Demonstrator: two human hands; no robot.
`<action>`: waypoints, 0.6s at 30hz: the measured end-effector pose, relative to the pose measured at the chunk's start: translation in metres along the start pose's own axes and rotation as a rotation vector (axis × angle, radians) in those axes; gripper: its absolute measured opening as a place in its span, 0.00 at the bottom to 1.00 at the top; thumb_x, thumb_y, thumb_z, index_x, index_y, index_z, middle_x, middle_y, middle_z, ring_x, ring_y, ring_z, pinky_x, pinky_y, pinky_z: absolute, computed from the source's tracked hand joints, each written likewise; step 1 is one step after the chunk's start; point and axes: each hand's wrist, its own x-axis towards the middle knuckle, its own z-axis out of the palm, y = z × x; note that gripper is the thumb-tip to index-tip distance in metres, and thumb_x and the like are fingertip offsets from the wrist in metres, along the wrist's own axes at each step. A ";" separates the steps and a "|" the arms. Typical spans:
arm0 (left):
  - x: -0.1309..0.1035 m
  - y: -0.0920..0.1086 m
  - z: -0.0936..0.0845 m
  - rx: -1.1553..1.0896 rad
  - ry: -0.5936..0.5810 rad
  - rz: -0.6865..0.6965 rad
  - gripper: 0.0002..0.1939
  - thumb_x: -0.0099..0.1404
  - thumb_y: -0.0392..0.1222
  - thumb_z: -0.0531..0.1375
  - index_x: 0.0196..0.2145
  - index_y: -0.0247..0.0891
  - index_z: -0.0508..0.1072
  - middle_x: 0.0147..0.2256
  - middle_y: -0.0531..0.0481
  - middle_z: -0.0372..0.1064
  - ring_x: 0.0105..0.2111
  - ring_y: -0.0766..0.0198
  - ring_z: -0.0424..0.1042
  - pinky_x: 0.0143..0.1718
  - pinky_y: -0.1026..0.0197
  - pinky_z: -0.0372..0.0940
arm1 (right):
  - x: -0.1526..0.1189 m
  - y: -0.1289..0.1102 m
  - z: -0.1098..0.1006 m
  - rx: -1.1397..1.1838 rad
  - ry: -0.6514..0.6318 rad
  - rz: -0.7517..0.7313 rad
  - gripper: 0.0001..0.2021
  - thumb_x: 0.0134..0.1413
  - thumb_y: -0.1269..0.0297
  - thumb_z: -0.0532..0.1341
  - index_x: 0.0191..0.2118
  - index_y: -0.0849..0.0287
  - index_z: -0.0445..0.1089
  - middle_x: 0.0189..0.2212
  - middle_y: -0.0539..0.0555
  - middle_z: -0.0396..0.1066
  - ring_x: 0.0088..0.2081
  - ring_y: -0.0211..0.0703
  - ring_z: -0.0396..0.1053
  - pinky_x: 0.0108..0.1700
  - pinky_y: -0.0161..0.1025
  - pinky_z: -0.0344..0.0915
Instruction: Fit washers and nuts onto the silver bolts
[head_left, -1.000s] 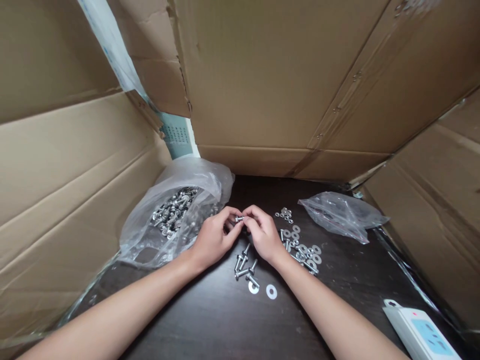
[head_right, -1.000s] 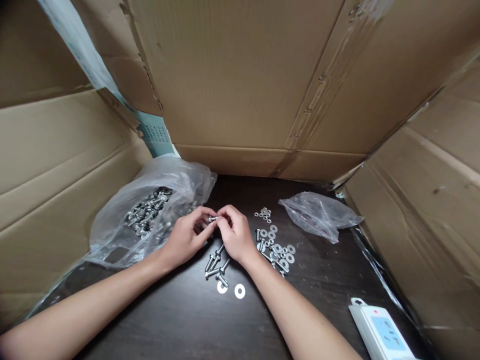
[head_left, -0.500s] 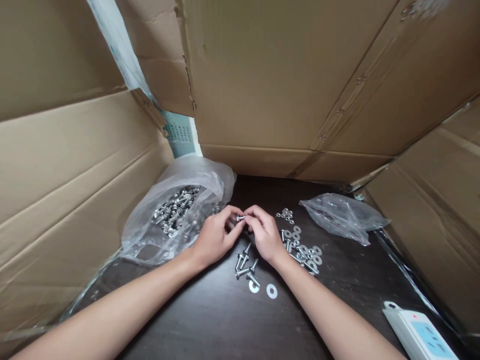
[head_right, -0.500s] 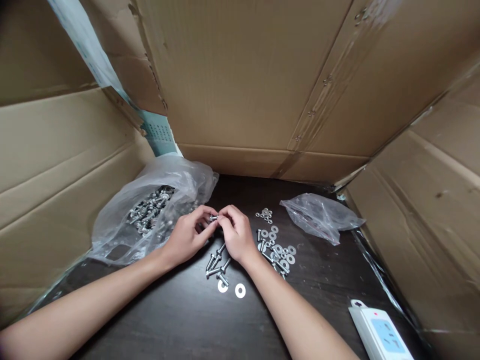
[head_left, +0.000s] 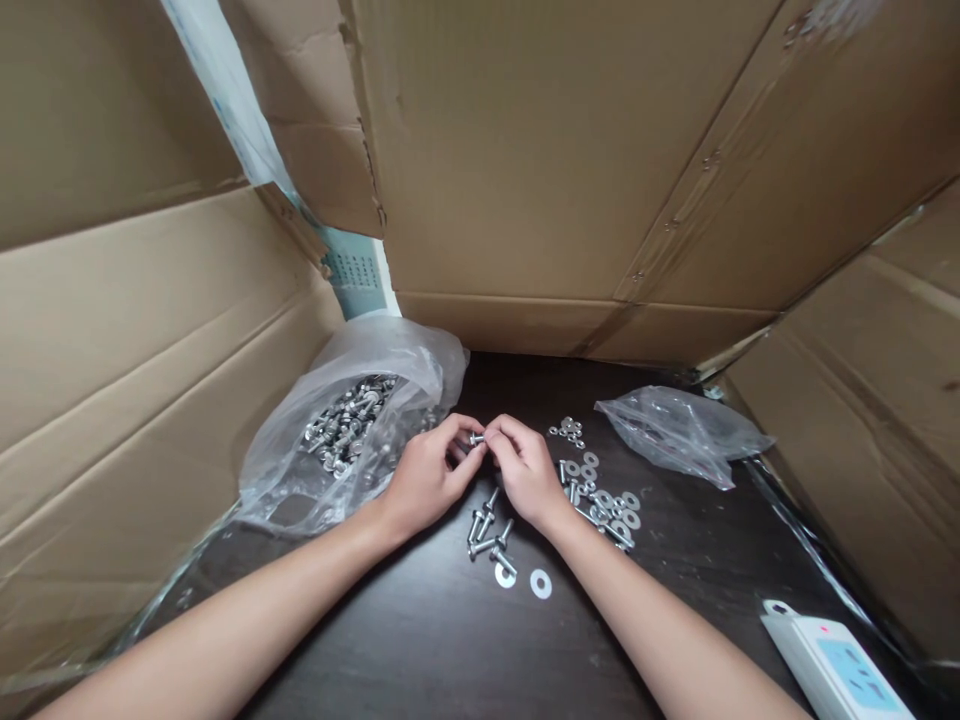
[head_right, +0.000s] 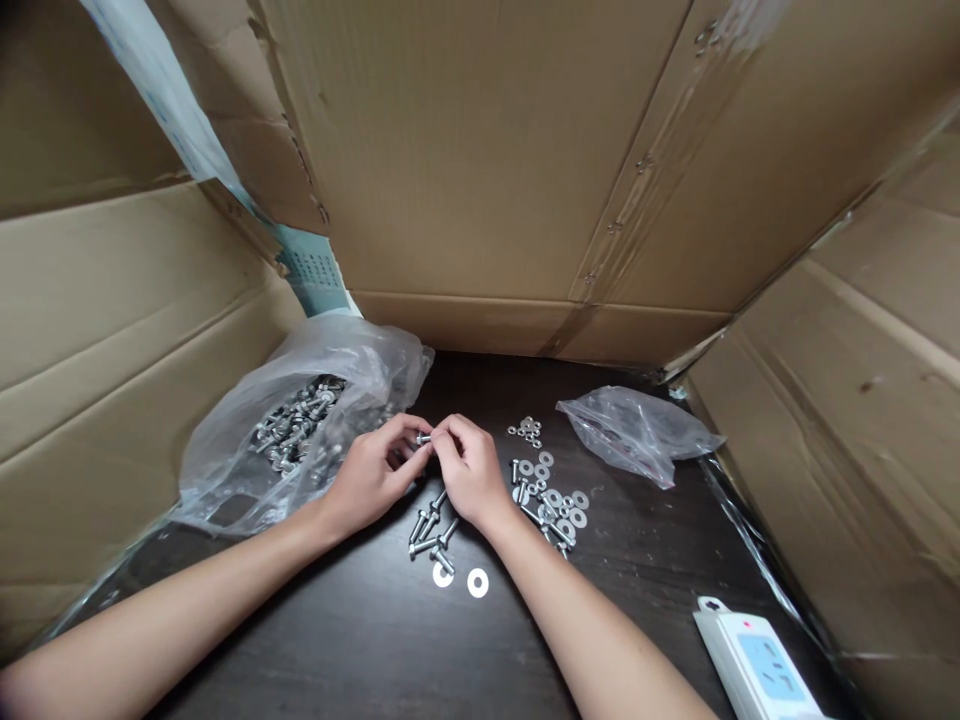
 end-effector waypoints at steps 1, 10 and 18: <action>0.000 0.000 0.000 -0.005 0.004 -0.007 0.06 0.70 0.39 0.60 0.44 0.38 0.73 0.30 0.52 0.76 0.27 0.66 0.74 0.27 0.67 0.67 | 0.000 0.000 0.000 0.009 0.000 0.002 0.12 0.62 0.60 0.55 0.28 0.56 0.66 0.26 0.50 0.66 0.30 0.41 0.64 0.33 0.37 0.59; 0.000 0.000 0.000 0.001 -0.018 -0.006 0.07 0.68 0.38 0.60 0.44 0.37 0.72 0.31 0.52 0.76 0.27 0.66 0.75 0.27 0.67 0.67 | 0.000 0.001 0.000 -0.001 0.004 -0.001 0.10 0.60 0.61 0.56 0.28 0.56 0.66 0.26 0.50 0.66 0.30 0.42 0.64 0.33 0.37 0.60; -0.001 0.004 0.000 0.027 -0.019 -0.002 0.07 0.68 0.39 0.60 0.44 0.38 0.72 0.32 0.51 0.77 0.27 0.66 0.75 0.27 0.66 0.68 | 0.000 -0.001 0.001 -0.010 0.083 0.003 0.11 0.57 0.62 0.56 0.24 0.56 0.62 0.23 0.48 0.62 0.27 0.40 0.61 0.31 0.37 0.57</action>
